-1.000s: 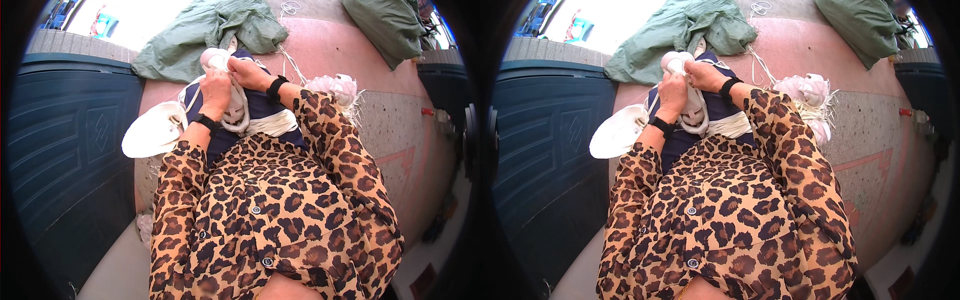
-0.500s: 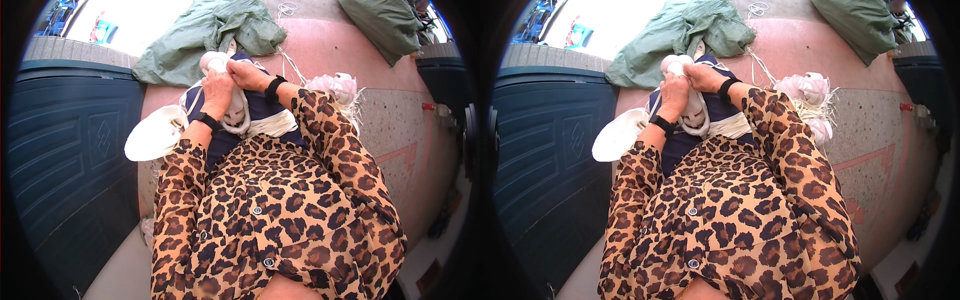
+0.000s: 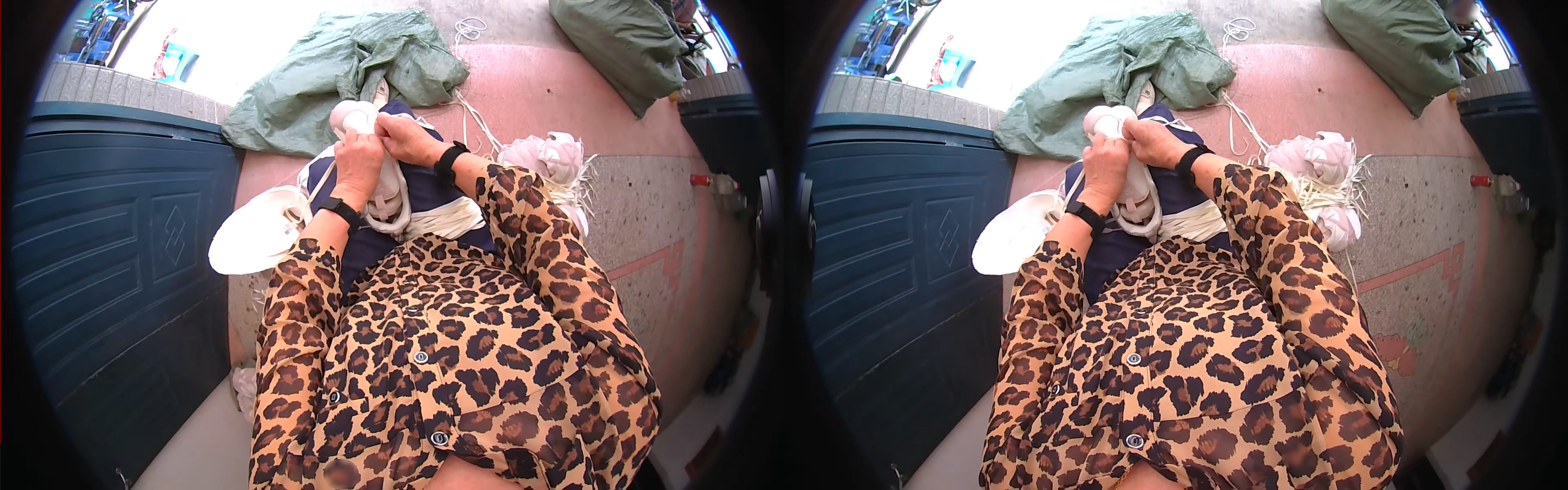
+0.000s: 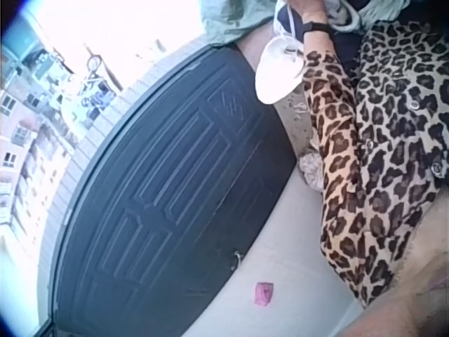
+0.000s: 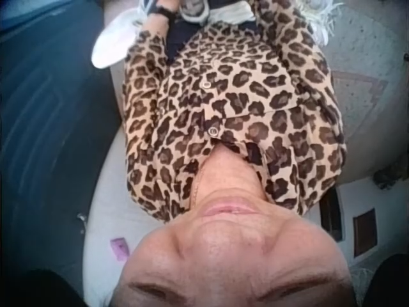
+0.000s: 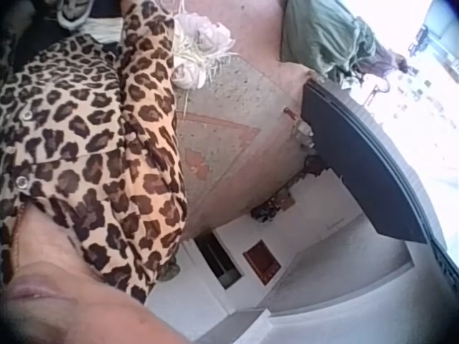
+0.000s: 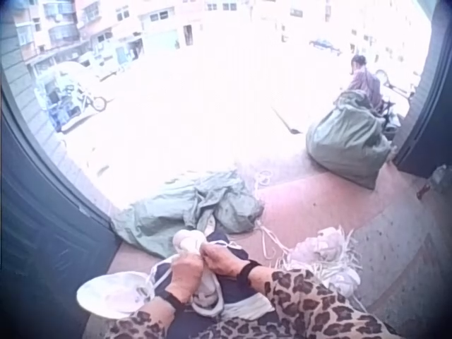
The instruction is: Thread laces through a white shoe while sitting on the floor.
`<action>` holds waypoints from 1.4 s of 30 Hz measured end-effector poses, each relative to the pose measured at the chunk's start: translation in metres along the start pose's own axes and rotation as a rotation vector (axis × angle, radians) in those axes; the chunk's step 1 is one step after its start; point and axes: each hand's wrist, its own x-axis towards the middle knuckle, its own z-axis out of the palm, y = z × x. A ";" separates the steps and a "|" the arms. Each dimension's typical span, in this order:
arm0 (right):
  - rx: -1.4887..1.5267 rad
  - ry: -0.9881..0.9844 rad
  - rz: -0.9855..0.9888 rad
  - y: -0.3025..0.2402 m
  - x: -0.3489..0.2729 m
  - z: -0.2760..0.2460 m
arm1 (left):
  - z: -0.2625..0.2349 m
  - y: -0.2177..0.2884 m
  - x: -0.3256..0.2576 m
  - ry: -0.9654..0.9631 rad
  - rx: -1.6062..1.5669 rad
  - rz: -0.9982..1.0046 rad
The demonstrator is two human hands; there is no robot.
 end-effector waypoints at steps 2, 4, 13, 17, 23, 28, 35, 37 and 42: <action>0.054 -0.029 0.075 -0.001 0.000 -0.001 | -0.001 -0.002 0.003 -0.012 0.006 0.049; 0.039 -0.040 0.071 -0.003 0.000 -0.004 | -0.008 -0.006 0.003 -0.026 0.016 0.098; -0.309 -0.179 -0.417 -0.058 -0.045 -0.009 | -0.097 -0.018 -0.039 -0.380 -0.829 -0.212; -0.087 -0.263 -0.016 -0.063 -0.060 0.003 | -0.074 -0.043 -0.043 -0.536 -1.249 -0.546; -0.310 -0.177 0.199 -0.058 -0.006 0.009 | -0.027 -0.033 -0.032 -0.227 -0.774 -0.522; -0.521 -0.176 0.126 -0.056 -0.001 0.023 | -0.009 -0.036 -0.032 -0.215 -0.908 -0.540; -0.617 -0.094 -0.047 -0.063 0.002 0.018 | -0.016 -0.031 -0.035 -0.125 -1.069 -0.523; -0.501 -0.381 -0.024 -0.069 -0.008 -0.015 | -0.029 -0.021 -0.040 0.028 -0.704 -0.306; -0.052 -0.357 0.019 -0.046 -0.035 -0.035 | -0.032 -0.013 -0.041 -0.001 -0.713 -0.104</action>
